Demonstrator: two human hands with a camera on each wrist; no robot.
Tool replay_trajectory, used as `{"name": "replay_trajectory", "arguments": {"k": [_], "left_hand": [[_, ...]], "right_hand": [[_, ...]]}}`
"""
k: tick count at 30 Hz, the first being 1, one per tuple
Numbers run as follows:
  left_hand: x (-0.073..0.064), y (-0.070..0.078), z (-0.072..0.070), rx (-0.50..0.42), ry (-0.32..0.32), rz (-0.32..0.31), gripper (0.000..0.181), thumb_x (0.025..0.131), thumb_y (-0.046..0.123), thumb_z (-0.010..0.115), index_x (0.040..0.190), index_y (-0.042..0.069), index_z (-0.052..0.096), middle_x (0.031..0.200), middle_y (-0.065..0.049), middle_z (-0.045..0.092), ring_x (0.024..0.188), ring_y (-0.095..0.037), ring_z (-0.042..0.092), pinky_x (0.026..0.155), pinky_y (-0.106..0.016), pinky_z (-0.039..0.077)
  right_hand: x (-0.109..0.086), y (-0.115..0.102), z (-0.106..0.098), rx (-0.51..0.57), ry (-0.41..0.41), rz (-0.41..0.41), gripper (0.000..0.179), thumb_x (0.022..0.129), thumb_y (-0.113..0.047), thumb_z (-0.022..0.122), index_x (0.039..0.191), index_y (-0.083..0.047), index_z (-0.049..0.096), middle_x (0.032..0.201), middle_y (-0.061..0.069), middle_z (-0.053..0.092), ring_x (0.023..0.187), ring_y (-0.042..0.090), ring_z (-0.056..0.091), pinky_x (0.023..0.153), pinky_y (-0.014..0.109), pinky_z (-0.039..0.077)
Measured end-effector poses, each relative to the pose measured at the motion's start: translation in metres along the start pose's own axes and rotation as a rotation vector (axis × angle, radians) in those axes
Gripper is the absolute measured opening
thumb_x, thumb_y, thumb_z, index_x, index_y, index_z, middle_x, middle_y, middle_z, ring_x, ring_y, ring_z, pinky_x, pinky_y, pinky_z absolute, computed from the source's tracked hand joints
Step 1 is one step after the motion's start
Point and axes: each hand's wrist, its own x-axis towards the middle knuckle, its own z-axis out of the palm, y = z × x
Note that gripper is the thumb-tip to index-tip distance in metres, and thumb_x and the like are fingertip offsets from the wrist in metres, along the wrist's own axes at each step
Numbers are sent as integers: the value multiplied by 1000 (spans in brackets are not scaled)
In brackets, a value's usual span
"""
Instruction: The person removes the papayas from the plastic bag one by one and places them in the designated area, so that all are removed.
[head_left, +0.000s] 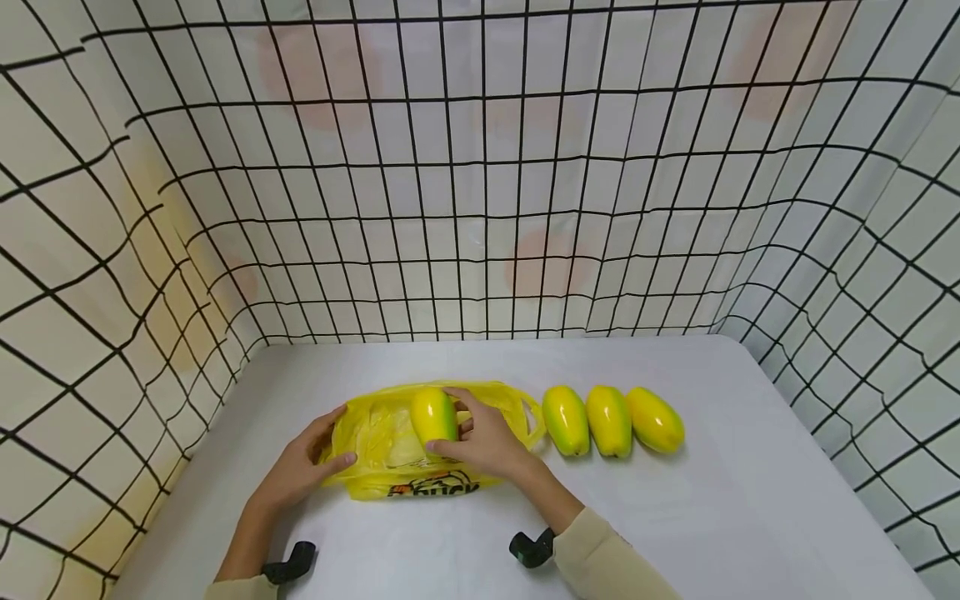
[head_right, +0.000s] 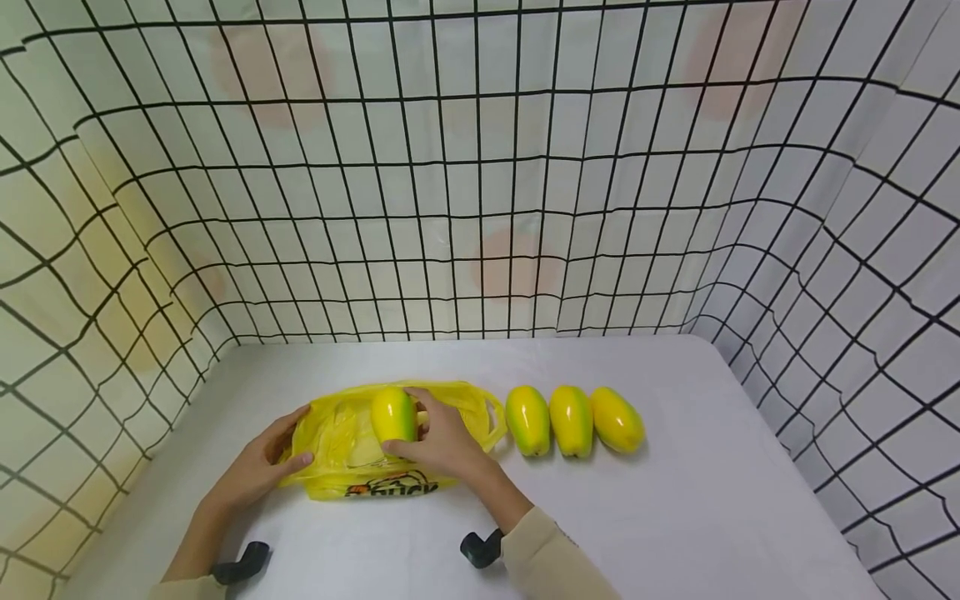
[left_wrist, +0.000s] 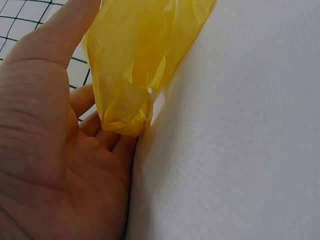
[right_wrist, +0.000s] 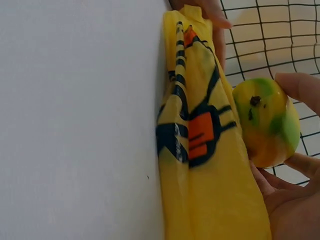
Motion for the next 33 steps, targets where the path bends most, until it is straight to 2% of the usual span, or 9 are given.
{"name": "replay_trajectory", "arguments": {"k": [7,15,19,26,33], "left_hand": [[4,0,2,-2,1,16,83,86,48,69,154,26,27,158,-7,30,145,-35,28,114,-59,30],[3,1,0,-8,7,3,83,85,48,70,153,25,29,158,-6,31,145,-36,30,114,-59,31],[2,1,0,-6,3,-4,82,85,48,70,153,25,29,158,-7,31,145,-36,30,114,-59,30],[1,-1,1,9,-2,-10,83,86,48,69,154,24,28,158,-10,31,144,-38,30,113,-61,30],[1,0,2,13,1,-35,83,85,51,69,153,25,29,158,-8,31,145,-38,27,114,-61,28]], "right_hand": [[-13,1,-27,-35,42,31,86,76,-58,74,148,-42,31,142,1,48,105,18,63,84,33,57],[-25,2,-52,54,52,15,85,77,-52,77,148,-39,33,142,6,48,108,21,64,86,33,58],[-30,3,-64,96,58,40,81,76,-51,78,145,-45,35,142,2,49,110,22,63,86,35,58],[-38,14,-86,108,100,65,78,75,-51,79,141,-51,37,138,0,51,116,23,62,89,36,57],[-51,16,-105,105,118,93,80,74,-53,79,140,-52,36,145,2,45,125,30,56,91,37,57]]}}
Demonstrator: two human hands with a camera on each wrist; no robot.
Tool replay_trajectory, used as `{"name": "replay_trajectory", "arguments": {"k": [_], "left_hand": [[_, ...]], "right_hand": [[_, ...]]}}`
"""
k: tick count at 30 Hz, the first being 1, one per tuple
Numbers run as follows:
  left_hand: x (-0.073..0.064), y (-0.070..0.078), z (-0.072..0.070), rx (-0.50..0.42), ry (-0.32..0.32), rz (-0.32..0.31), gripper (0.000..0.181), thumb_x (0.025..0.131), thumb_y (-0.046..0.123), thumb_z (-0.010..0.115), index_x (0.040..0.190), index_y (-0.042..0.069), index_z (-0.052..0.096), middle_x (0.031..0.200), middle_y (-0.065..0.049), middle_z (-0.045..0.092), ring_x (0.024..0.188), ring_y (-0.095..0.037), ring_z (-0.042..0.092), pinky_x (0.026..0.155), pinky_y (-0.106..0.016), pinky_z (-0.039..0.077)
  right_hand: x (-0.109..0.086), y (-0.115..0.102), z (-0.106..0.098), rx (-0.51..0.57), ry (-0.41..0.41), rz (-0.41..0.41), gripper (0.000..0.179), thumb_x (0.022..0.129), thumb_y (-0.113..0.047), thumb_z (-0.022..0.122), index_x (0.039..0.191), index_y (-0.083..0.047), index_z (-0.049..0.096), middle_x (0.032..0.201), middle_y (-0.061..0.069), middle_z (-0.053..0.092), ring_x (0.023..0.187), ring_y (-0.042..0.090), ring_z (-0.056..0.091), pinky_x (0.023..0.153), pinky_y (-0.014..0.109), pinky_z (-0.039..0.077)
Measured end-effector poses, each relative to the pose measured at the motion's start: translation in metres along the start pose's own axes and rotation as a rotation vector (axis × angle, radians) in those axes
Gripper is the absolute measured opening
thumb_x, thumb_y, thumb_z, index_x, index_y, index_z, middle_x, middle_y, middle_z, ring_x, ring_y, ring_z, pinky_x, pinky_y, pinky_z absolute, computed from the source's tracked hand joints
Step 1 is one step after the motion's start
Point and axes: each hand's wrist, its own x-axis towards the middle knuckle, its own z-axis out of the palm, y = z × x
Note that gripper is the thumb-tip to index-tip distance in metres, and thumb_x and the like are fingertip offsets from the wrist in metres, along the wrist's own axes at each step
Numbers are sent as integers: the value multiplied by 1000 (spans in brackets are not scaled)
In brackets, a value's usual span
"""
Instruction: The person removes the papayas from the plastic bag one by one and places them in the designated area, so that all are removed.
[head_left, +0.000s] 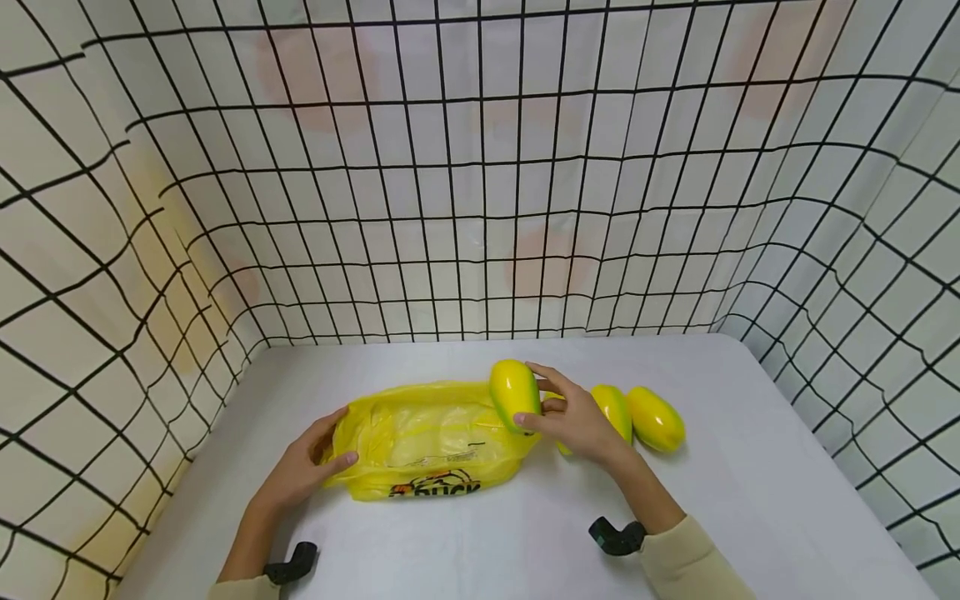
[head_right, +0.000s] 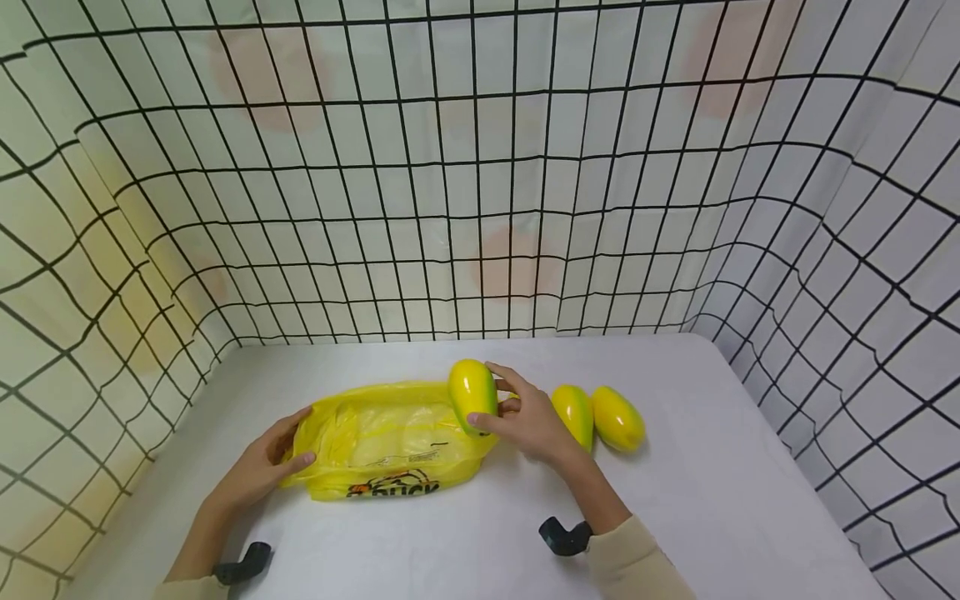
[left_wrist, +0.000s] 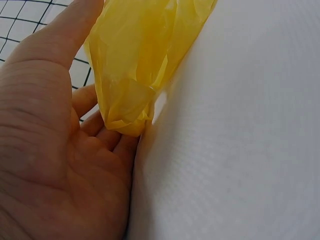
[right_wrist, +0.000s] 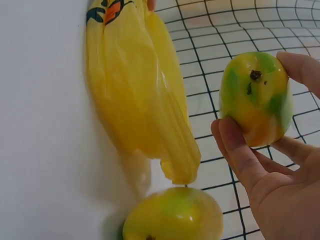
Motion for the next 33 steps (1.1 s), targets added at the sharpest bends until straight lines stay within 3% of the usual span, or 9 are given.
{"name": "replay_trajectory", "arguments": {"k": [8,16,23,28,33], "left_hand": [[-1,-1,1,-12,8,4,82,86,48,69,153,23,30,158,-9,31,143,-37,31,113,-58,30],[-2,-1,1,-9,3,-3,83,85,50,69,153,24,29,158,-9,31,143,-37,31,113,-59,31],[-1,-1,0,-7,4,9,81,86,48,68,153,24,30,158,-9,31,143,-38,31,113,-59,31],[-1,-1,0,-6,5,0,82,85,49,69,153,25,30,158,-9,31,144,-38,31,113,-57,32],[-1,0,0,-4,1,-4,83,85,50,69,153,25,30,158,-8,31,144,-37,31,113,-56,31]], "right_hand": [[-9,6,-21,23,27,-8,79,76,-48,79,142,-48,36,146,5,41,120,30,59,85,37,59],[-14,11,-42,-41,61,-16,78,79,-51,75,145,-45,34,151,6,35,109,27,64,83,38,59],[-23,19,-66,-70,90,-6,78,81,-51,73,146,-46,31,152,6,33,118,30,60,87,40,57],[-34,23,-83,-103,122,-22,78,85,-46,71,150,-40,28,152,13,32,114,31,61,88,36,57],[-42,29,-102,-123,140,4,79,86,-47,69,152,-39,25,153,14,32,120,34,57,92,40,56]]}}
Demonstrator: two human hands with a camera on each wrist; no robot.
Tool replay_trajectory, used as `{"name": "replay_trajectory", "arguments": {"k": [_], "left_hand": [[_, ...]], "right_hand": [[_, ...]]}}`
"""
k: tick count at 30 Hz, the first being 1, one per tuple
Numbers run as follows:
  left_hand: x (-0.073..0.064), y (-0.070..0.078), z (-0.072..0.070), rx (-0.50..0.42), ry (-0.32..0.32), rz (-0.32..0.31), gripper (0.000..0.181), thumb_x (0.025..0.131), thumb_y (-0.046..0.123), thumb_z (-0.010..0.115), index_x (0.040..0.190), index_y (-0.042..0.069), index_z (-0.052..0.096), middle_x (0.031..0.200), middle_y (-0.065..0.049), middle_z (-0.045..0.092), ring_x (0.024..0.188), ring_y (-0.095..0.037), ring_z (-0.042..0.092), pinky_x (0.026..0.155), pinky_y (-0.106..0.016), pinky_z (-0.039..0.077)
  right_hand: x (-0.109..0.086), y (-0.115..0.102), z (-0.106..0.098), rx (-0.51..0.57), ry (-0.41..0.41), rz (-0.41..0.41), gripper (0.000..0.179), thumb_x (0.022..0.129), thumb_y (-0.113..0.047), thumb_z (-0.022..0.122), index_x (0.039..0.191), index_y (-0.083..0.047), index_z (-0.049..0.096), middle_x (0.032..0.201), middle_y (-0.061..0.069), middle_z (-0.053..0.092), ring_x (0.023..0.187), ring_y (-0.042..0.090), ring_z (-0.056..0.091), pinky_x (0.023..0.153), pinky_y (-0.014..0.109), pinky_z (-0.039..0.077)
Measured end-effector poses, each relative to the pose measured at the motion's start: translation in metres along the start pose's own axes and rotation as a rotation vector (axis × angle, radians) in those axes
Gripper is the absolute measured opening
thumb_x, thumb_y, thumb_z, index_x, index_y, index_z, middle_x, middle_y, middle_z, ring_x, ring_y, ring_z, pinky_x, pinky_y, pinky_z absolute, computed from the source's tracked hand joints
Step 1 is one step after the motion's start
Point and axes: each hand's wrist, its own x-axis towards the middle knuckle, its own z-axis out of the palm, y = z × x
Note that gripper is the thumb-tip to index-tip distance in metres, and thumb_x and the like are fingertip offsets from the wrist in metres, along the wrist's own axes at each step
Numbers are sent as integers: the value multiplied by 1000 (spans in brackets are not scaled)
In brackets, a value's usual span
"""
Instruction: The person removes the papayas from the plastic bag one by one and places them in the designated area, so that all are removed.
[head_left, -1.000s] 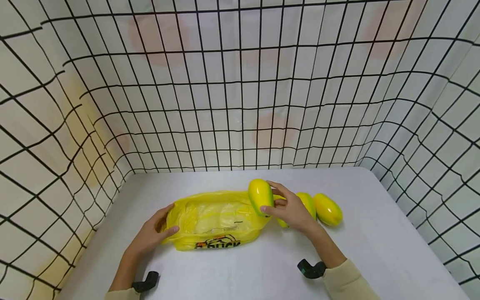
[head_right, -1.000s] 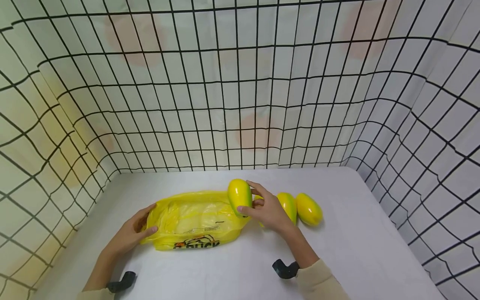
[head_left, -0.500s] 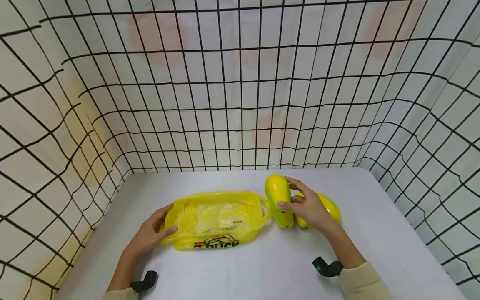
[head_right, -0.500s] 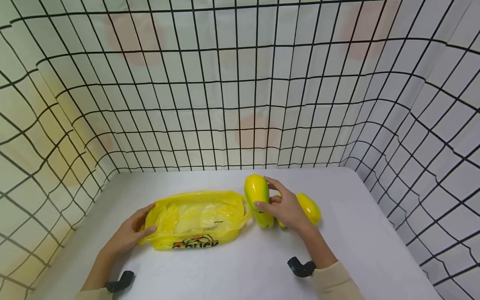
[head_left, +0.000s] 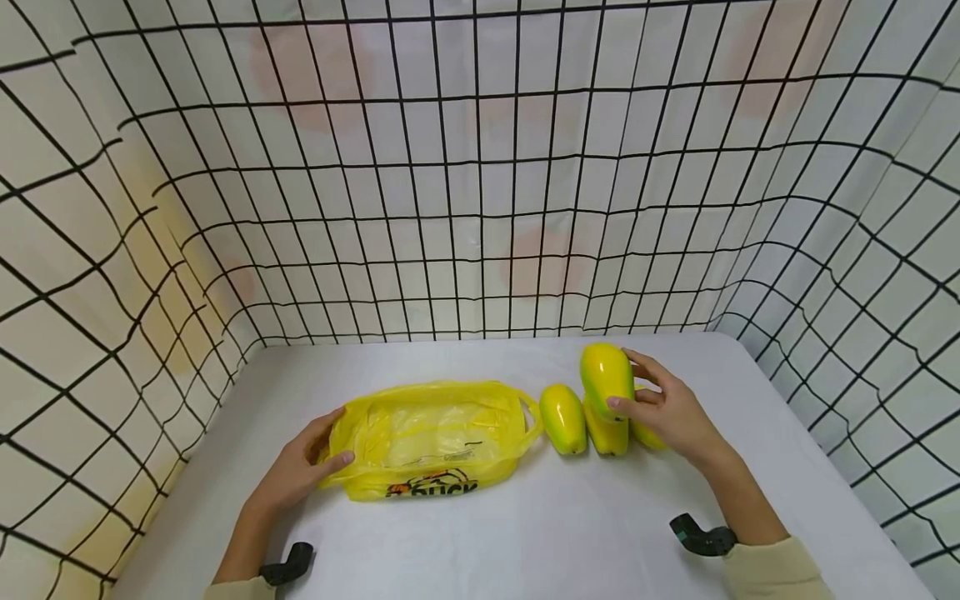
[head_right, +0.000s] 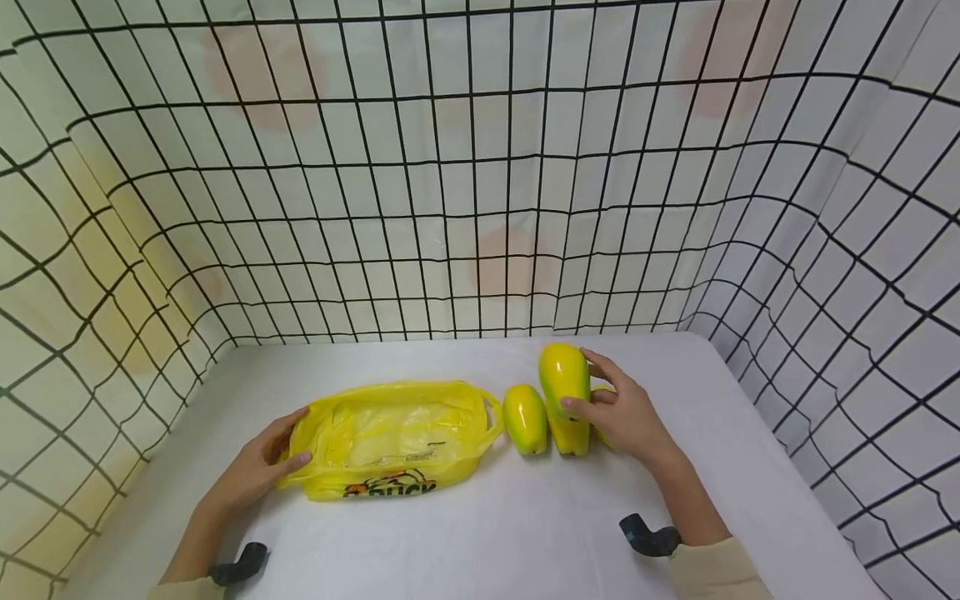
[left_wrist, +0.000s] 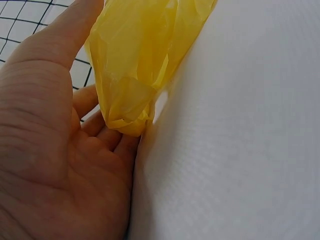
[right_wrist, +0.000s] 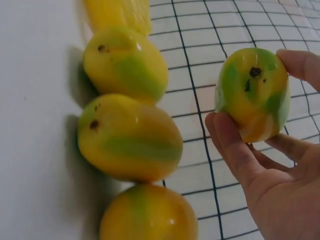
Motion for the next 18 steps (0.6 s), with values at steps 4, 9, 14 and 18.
{"name": "replay_trajectory", "arguments": {"k": [4,9,14,18], "left_hand": [[0,0,0,5,2,7,82,85,49,69,153,24,30,158,-10,31,144,-38,31,113,-57,31],[1,-1,0,-2,6,17,79,86,48,68,152,23,31,158,-10,31,144,-39,30,113,-59,30],[1,-2,1,-5,2,20,80,86,47,68,153,23,31,158,-10,31,144,-38,31,114,-58,30],[2,-2,1,-1,2,28,80,86,48,68,153,24,31,158,-9,31,144,-38,30,114,-59,29]], "right_hand": [[-5,5,-15,-29,-1,23,79,88,-48,67,152,-41,22,154,13,30,125,38,53,92,43,55],[-12,9,-30,-71,1,30,79,89,-48,65,153,-41,18,155,16,28,129,43,48,94,51,54],[-17,15,-40,-90,1,34,80,91,-47,63,155,-38,16,156,19,27,130,47,45,97,59,48],[-20,22,-48,-100,3,50,83,91,-48,63,156,-35,13,157,21,24,133,52,38,99,66,43]]}}
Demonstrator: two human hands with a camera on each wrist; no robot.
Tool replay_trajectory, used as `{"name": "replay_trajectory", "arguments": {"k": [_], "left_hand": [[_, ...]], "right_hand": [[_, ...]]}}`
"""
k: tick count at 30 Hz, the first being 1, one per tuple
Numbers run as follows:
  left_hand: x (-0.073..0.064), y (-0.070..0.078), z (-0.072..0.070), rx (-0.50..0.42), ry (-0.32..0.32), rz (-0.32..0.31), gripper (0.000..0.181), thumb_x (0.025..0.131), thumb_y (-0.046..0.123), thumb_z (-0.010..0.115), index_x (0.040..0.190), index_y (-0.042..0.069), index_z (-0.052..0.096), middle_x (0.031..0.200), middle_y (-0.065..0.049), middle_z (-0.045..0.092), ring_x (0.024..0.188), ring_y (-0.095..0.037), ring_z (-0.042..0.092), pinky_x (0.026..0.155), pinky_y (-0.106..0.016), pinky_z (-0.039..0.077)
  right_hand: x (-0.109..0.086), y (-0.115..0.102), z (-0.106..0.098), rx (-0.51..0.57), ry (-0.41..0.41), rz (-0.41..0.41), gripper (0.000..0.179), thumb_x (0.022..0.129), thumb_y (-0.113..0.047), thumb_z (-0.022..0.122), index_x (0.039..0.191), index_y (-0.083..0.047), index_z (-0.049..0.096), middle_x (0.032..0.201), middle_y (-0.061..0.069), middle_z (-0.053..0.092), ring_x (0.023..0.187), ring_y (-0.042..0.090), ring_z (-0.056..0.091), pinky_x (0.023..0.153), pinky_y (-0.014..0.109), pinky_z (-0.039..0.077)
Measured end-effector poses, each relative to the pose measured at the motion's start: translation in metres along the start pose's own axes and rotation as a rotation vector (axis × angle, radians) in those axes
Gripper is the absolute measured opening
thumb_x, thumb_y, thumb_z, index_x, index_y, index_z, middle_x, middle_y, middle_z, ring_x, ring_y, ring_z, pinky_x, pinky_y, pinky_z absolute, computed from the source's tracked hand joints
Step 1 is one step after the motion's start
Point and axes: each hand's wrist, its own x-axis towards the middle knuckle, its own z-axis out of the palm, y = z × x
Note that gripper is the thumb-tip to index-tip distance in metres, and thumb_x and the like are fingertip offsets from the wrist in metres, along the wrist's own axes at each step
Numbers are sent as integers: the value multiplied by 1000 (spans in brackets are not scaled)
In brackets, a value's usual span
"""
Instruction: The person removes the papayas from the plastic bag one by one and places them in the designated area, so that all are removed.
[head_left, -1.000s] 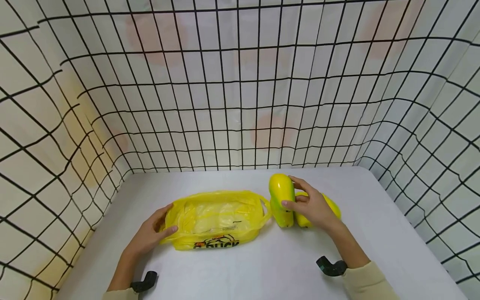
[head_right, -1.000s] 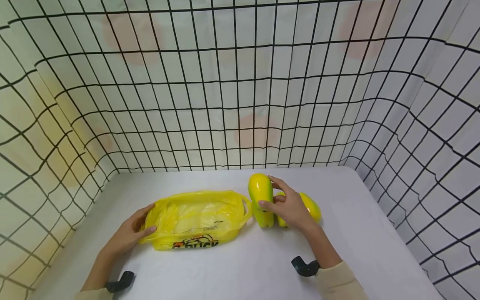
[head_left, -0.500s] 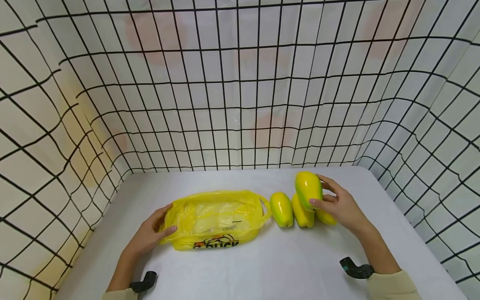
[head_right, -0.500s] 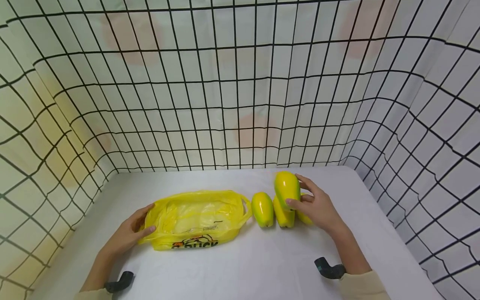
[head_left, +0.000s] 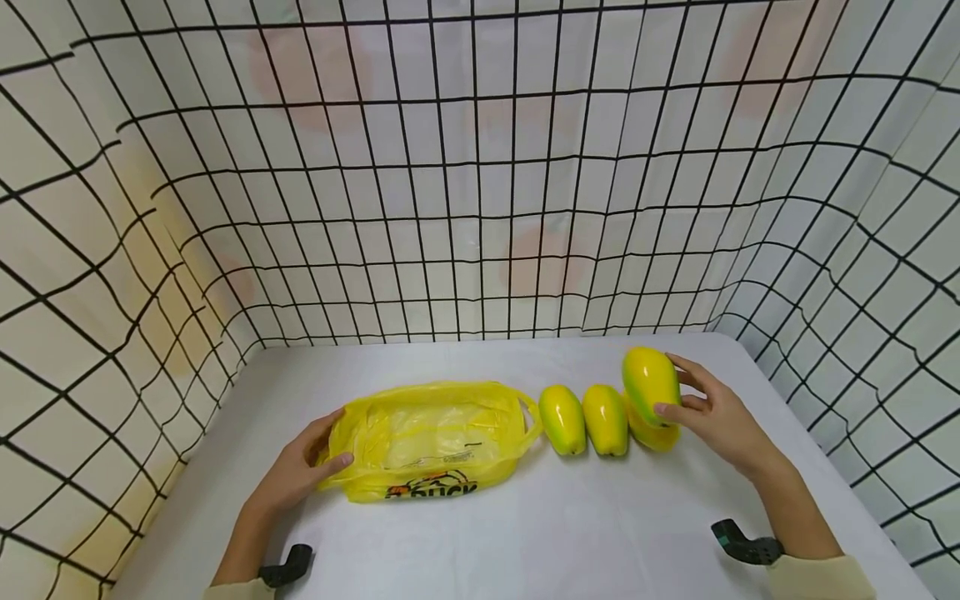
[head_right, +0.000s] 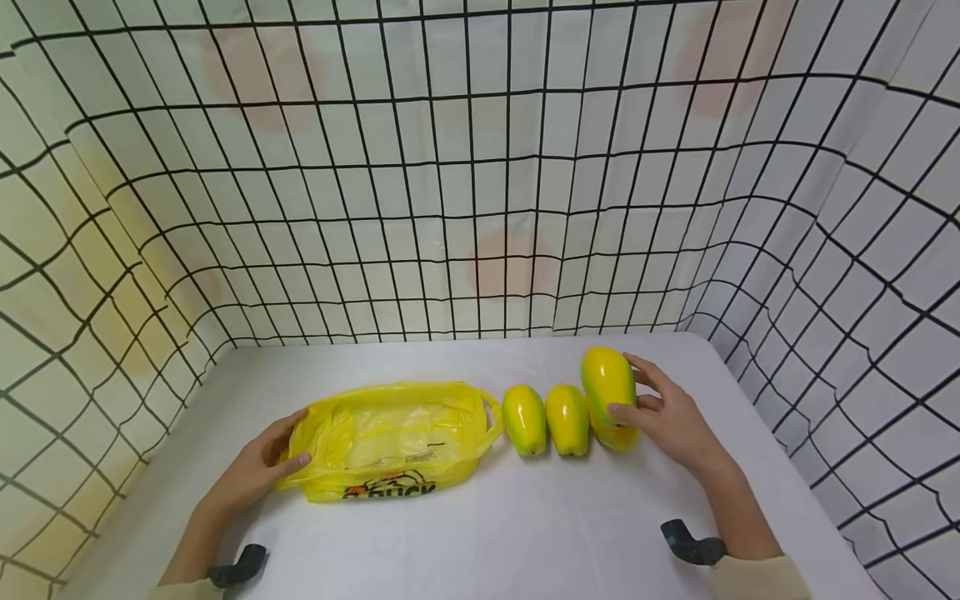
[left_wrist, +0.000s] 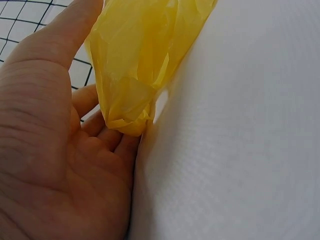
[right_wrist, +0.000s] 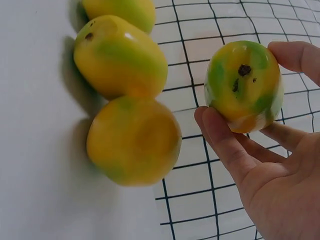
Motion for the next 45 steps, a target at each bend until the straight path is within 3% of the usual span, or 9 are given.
{"name": "replay_trajectory", "arguments": {"k": [11,15,19,26,45], "left_hand": [[-2,1,0,-6,-6,-33,82,85,50,69,153,26,29,158,-9,30,145,-37,29,114,-57,29],[-2,1,-1,-4,-10,-44,85,84,51,69,154,26,28,159,-8,29,146,-37,27,115,-59,28],[-1,1,-2,-10,-11,-46,85,84,51,69,154,26,28,159,-7,29,146,-37,26,115,-60,28],[-2,2,-3,-25,-18,-32,81,86,48,68,153,26,29,159,-9,29,145,-37,28,114,-59,29],[-3,3,-2,-21,-21,-23,83,86,48,69,154,26,28,159,-7,28,146,-36,27,114,-59,29]], "right_hand": [[-5,20,-19,-29,39,-11,81,94,-43,61,157,-29,13,155,25,25,128,50,43,95,60,49],[-6,31,-25,-54,55,-7,80,94,-44,61,157,-30,13,153,25,27,126,47,46,89,42,55],[-6,39,-29,-75,72,10,81,93,-44,61,157,-30,14,152,24,29,122,41,50,83,26,54],[-8,46,-31,-85,73,58,88,92,-48,62,158,-23,9,154,31,23,127,53,42,90,56,53],[-2,74,-27,-92,23,139,91,93,-51,58,158,-20,3,155,33,16,130,58,35,94,70,42]]}}
